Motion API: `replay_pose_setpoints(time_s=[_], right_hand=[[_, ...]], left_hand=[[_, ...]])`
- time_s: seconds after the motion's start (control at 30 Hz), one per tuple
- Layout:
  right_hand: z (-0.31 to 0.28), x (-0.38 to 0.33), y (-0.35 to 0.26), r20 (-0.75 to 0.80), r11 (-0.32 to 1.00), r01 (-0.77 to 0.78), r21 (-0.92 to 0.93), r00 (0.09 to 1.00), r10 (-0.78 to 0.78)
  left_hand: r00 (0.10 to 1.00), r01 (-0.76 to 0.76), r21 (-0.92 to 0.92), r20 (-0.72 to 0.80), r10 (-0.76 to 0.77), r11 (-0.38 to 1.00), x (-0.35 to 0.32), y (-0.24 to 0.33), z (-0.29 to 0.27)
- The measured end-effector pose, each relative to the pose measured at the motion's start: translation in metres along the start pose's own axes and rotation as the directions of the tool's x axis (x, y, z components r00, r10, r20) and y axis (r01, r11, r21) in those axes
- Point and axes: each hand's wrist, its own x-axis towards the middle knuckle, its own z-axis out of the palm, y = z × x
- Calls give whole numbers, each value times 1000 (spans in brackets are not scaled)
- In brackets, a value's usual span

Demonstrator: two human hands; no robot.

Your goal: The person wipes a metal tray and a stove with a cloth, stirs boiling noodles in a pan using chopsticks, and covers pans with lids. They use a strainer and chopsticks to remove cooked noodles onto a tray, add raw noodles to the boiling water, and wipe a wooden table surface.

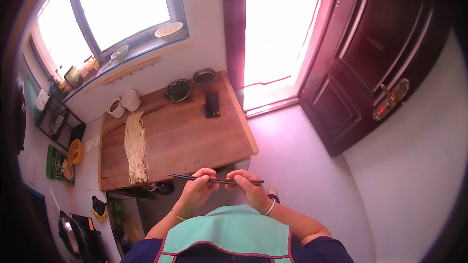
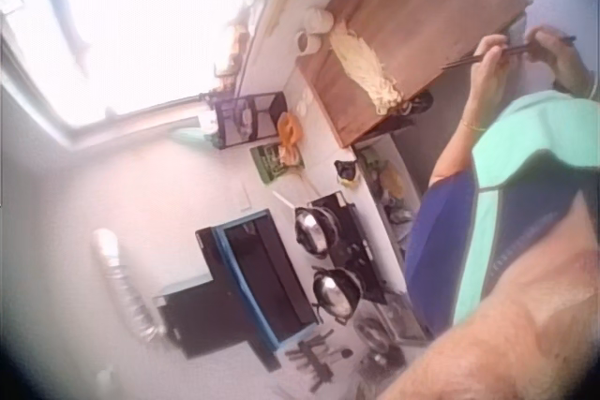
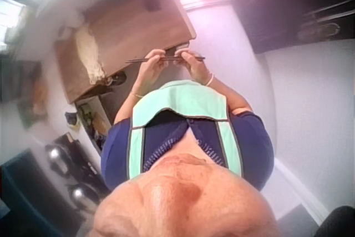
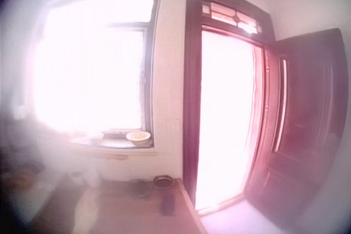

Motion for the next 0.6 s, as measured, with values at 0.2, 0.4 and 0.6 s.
replay_pose_setpoints(time_s=[0.2,0.4,0.6], right_hand=[[-27,65,-36,190,982,-162,-95,965,178],[-66,125,-91,462,975,-167,-143,860,215],[-103,162,-105,608,967,-208,-150,751,256]], left_hand=[[977,-123,-47,-181,113,991,41,1,7],[941,-233,-87,-271,201,969,95,-18,39],[870,-339,-29,-390,302,940,129,-36,61]])
